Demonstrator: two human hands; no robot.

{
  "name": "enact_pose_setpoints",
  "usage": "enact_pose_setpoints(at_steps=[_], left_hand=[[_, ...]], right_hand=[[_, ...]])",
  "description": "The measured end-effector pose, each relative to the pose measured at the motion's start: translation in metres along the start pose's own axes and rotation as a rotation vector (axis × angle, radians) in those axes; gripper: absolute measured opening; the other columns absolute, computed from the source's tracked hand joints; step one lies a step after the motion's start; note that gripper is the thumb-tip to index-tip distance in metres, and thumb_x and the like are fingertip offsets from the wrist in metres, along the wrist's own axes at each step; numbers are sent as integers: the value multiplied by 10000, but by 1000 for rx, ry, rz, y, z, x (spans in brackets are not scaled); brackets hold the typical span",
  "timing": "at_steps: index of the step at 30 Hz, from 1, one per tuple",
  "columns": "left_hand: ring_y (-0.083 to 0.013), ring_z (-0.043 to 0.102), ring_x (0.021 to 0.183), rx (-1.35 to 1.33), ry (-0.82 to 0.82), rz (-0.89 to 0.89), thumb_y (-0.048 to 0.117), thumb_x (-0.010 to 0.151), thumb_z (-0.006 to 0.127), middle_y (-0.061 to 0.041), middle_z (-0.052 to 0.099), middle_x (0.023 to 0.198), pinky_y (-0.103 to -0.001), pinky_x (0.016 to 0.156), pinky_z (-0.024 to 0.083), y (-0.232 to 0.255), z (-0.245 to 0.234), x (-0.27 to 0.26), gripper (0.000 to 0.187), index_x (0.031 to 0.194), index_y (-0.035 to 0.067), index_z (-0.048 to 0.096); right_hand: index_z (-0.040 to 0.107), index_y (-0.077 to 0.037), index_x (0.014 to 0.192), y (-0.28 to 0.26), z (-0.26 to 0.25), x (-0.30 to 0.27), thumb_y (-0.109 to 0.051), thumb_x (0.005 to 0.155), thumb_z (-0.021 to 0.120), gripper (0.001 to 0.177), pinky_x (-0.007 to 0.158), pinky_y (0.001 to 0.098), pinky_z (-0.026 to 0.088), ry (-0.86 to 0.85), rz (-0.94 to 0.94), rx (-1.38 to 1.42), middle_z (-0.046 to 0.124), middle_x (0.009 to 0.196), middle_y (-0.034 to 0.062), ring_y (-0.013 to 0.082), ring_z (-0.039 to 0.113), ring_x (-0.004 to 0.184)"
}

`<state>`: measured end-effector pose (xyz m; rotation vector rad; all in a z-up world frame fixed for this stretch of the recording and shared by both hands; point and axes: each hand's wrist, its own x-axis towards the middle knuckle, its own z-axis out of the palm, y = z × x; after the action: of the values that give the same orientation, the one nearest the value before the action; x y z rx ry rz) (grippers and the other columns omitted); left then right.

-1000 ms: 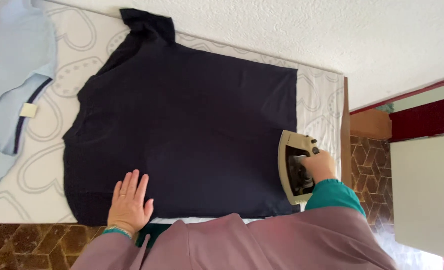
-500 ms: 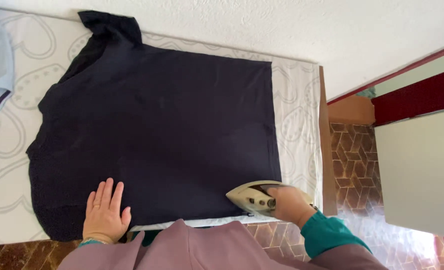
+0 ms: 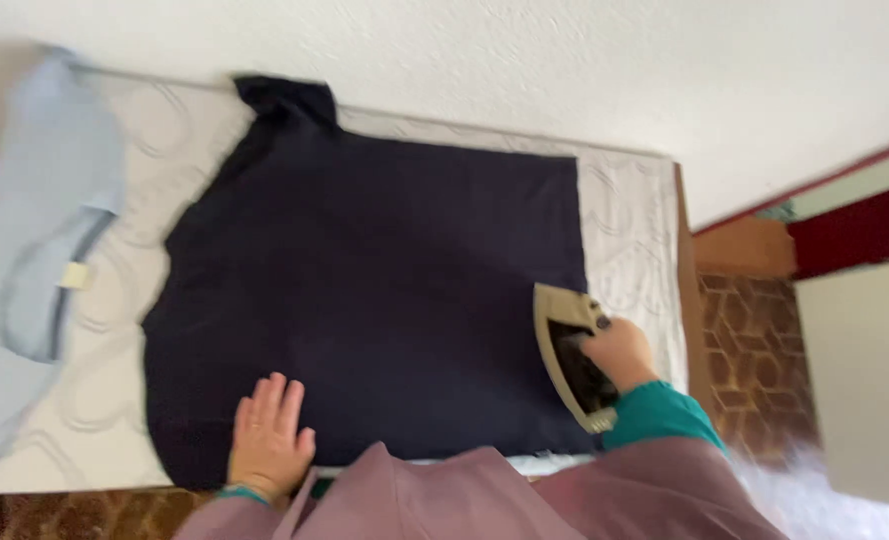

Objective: The person picks a dark garment from a pile of clothes on a bed, lays it flat on an ironing board, and irons it with a steam iron. The person smooths the fabric with one hand while moving the iron across the surface with the other.

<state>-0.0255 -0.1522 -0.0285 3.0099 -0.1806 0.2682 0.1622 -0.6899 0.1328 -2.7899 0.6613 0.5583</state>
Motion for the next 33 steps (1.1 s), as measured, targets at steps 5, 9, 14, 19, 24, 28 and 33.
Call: enact_pose_setpoints(at_steps=[5, 9, 14, 19, 24, 28, 33], left_hand=[[-364, 475, 1376, -148, -68, 79, 393, 594, 742, -169, 492, 1506, -503, 1006, 455, 1, -22, 36, 852, 1373, 118, 537], [-355, 397, 1439, -244, -268, 200, 301, 773, 708, -138, 431, 1556, -536, 1104, 374, 9, -30, 83, 720, 1440, 141, 490], [-324, 378, 1467, -274, -135, 507, 300, 908, 655, -135, 419, 1594, -524, 1164, 324, 25, -31, 143, 643, 1499, 120, 481], [-359, 350, 1477, -261, -178, 621, 337, 951, 595, -193, 391, 1599, -530, 1189, 286, 33, -3, 188, 628, 1517, 100, 458], [-365, 333, 1477, -282, -254, 698, 358, 921, 623, -191, 361, 1615, -530, 1191, 256, 55, 0, 220, 683, 1532, 114, 438], [-370, 340, 1463, -305, -262, 919, 418, 924, 622, -192, 370, 1612, -558, 1175, 234, 75, 22, 217, 708, 1530, 94, 455], [-322, 182, 1529, -294, -429, 975, 432, 1006, 492, -169, 184, 1688, -513, 1226, 122, 97, 24, 233, 706, 1601, 108, 295]], right_hand=[[724, -133, 1060, 3, 27, -33, -190, 627, 647, 444, 747, 524, 554, -147, -201, -98, 758, 918, 199, 433, 703, 908], [681, -226, 1206, -11, 53, -49, -370, 681, 750, 548, 804, 510, 588, -234, -358, -342, 770, 963, 116, 399, 710, 947], [700, -249, 1111, -43, 52, -31, -302, 650, 693, 464, 812, 492, 594, -115, -377, -321, 770, 952, 105, 393, 717, 941], [687, -137, 1025, -86, 8, -9, -240, 719, 658, 324, 672, 482, 558, -65, -98, -130, 721, 860, 156, 382, 678, 804], [751, -110, 995, -82, -11, 36, -374, 728, 724, 377, 765, 486, 579, 34, 127, 10, 768, 889, 159, 410, 721, 894], [616, -30, 880, -90, -44, 53, -176, 787, 638, 174, 529, 427, 466, 16, 286, 171, 620, 748, 149, 313, 565, 652], [657, -6, 814, -67, -34, 69, -194, 785, 685, 192, 491, 404, 449, -5, 316, 249, 622, 700, 145, 294, 571, 610]])
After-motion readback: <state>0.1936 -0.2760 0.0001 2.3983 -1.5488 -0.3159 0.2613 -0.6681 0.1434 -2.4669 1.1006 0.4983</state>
